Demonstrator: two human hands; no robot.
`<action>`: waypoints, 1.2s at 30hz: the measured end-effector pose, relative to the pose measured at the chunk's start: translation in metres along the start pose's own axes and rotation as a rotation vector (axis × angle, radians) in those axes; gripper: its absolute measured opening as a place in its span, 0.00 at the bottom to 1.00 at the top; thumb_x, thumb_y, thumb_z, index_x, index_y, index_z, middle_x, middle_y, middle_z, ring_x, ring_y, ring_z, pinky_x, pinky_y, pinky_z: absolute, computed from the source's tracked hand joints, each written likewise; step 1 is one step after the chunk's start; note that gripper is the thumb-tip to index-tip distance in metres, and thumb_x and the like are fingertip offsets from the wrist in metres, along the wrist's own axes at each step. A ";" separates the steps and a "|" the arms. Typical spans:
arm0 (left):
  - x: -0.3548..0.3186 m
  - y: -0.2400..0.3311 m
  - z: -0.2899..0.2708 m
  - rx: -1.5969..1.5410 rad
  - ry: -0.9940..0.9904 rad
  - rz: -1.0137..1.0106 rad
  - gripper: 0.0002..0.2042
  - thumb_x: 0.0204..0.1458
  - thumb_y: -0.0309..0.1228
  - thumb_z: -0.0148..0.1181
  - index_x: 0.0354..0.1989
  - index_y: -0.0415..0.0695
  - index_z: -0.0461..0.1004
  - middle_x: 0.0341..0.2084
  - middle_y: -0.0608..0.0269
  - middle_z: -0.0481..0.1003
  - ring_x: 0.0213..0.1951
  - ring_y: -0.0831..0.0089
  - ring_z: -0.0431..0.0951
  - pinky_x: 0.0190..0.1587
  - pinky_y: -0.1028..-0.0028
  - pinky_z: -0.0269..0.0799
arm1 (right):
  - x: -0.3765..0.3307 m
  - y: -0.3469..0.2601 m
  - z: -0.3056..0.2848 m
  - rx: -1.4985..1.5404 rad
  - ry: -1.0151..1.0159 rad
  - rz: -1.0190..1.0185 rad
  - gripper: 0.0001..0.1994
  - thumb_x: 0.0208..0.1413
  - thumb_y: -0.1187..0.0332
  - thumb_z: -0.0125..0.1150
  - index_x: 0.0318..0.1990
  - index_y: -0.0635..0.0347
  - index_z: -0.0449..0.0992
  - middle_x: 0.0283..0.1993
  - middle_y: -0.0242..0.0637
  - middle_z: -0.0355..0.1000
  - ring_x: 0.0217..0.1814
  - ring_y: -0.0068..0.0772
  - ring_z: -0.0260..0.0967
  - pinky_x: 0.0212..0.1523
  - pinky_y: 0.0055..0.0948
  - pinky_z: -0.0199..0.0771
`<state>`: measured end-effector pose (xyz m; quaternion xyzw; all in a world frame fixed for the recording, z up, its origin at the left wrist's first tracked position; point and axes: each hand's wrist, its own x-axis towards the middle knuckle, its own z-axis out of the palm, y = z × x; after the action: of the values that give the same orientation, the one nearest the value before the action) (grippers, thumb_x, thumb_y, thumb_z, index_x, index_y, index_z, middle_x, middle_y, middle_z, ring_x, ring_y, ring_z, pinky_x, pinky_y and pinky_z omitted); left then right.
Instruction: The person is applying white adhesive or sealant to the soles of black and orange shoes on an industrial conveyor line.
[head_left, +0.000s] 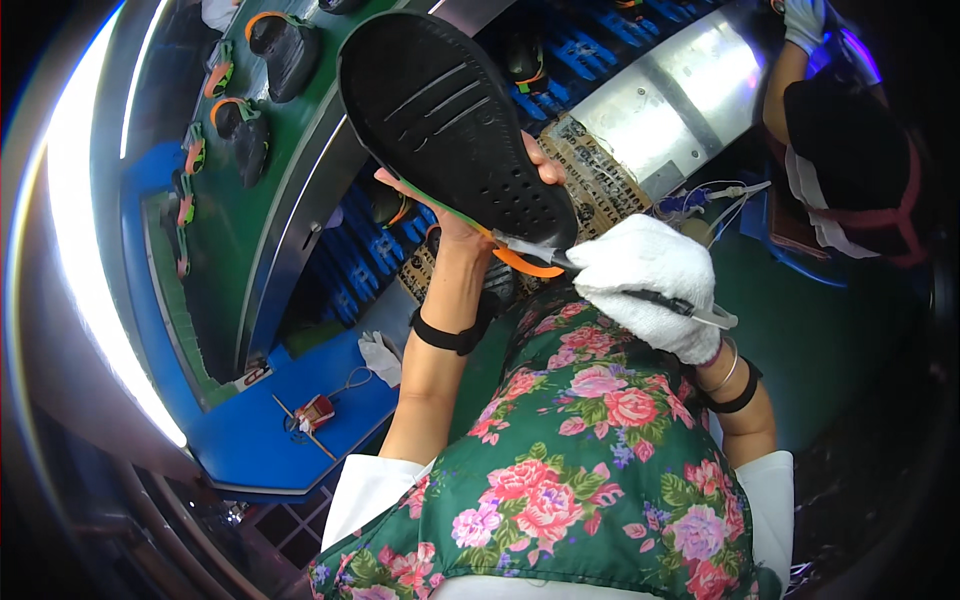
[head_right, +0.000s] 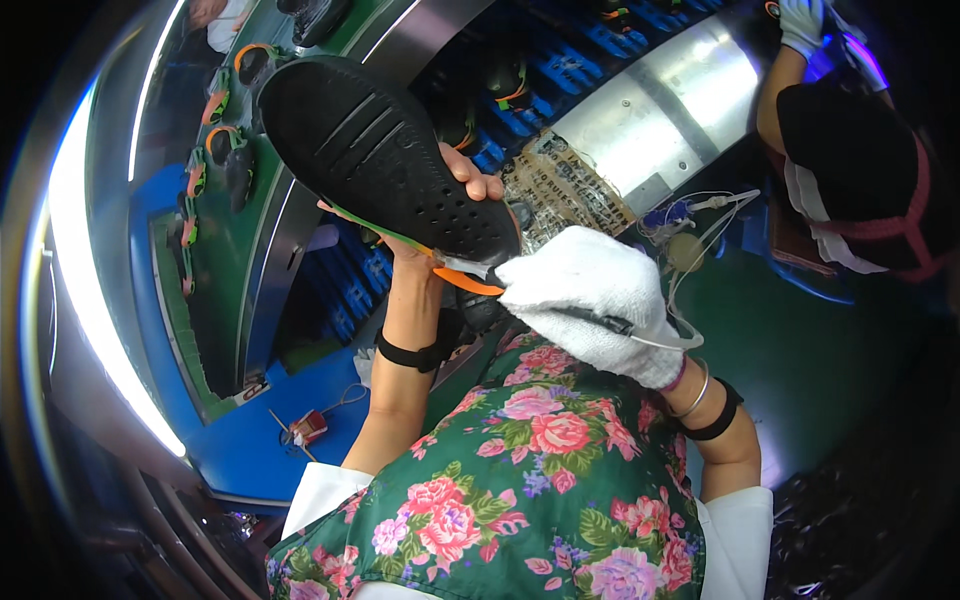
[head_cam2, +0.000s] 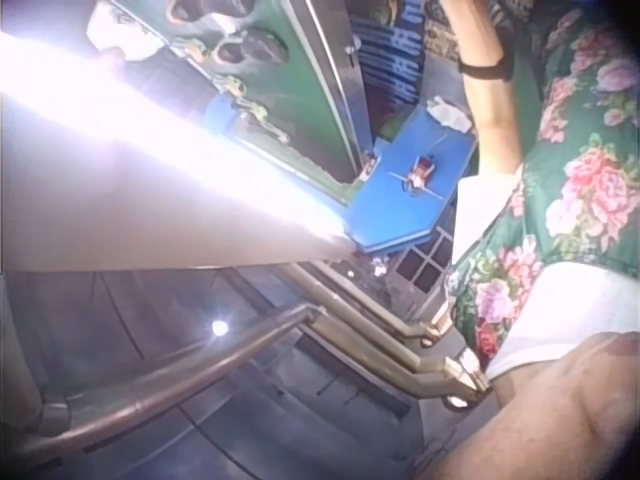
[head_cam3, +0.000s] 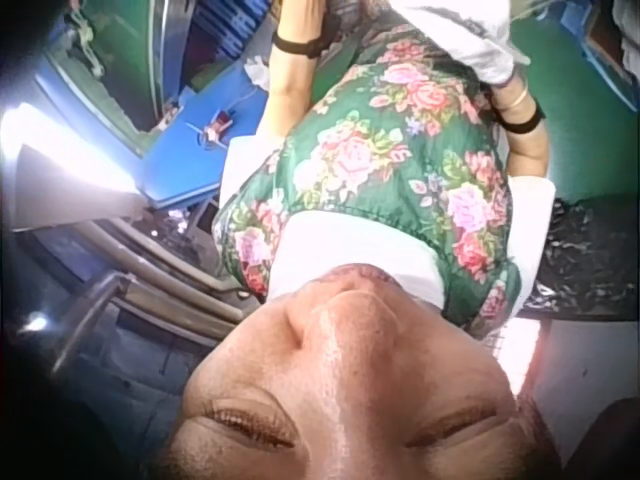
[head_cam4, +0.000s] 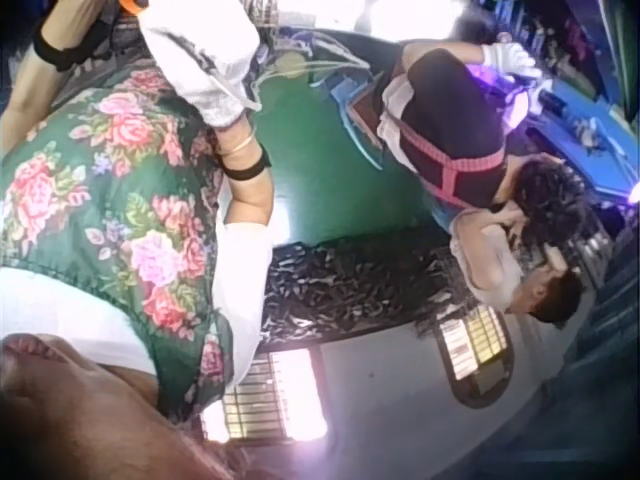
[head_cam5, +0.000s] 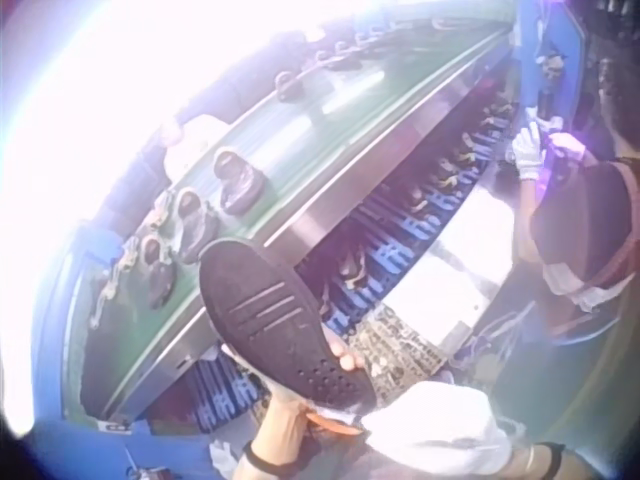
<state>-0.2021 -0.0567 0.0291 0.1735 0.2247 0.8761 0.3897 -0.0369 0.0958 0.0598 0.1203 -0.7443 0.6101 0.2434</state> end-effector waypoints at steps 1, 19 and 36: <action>0.001 -0.001 0.002 -0.015 -0.008 0.002 0.59 0.27 0.88 0.42 0.40 0.33 0.72 0.31 0.50 0.76 0.36 0.59 0.80 0.49 0.58 0.75 | 0.000 -0.001 -0.001 -0.002 0.001 0.001 0.11 0.43 0.76 0.74 0.37 0.58 0.84 0.40 0.40 0.82 0.37 0.40 0.79 0.38 0.33 0.78; 0.008 -0.002 -0.006 -0.007 -0.073 -0.020 0.62 0.27 0.89 0.37 0.44 0.32 0.72 0.34 0.49 0.74 0.38 0.57 0.79 0.47 0.53 0.73 | -0.001 -0.001 -0.004 -0.071 -0.010 -0.009 0.09 0.43 0.77 0.73 0.35 0.60 0.84 0.37 0.42 0.81 0.36 0.40 0.79 0.39 0.33 0.77; 0.013 -0.003 0.000 0.069 -0.052 -0.064 0.67 0.20 0.91 0.35 0.46 0.30 0.72 0.34 0.47 0.74 0.35 0.56 0.75 0.47 0.54 0.70 | -0.004 0.001 -0.014 -0.069 -0.037 -0.047 0.11 0.43 0.76 0.73 0.37 0.57 0.84 0.39 0.38 0.82 0.35 0.38 0.78 0.37 0.33 0.77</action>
<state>-0.2084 -0.0453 0.0297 0.2022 0.2501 0.8502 0.4168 -0.0308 0.1089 0.0591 0.1404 -0.7662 0.5761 0.2477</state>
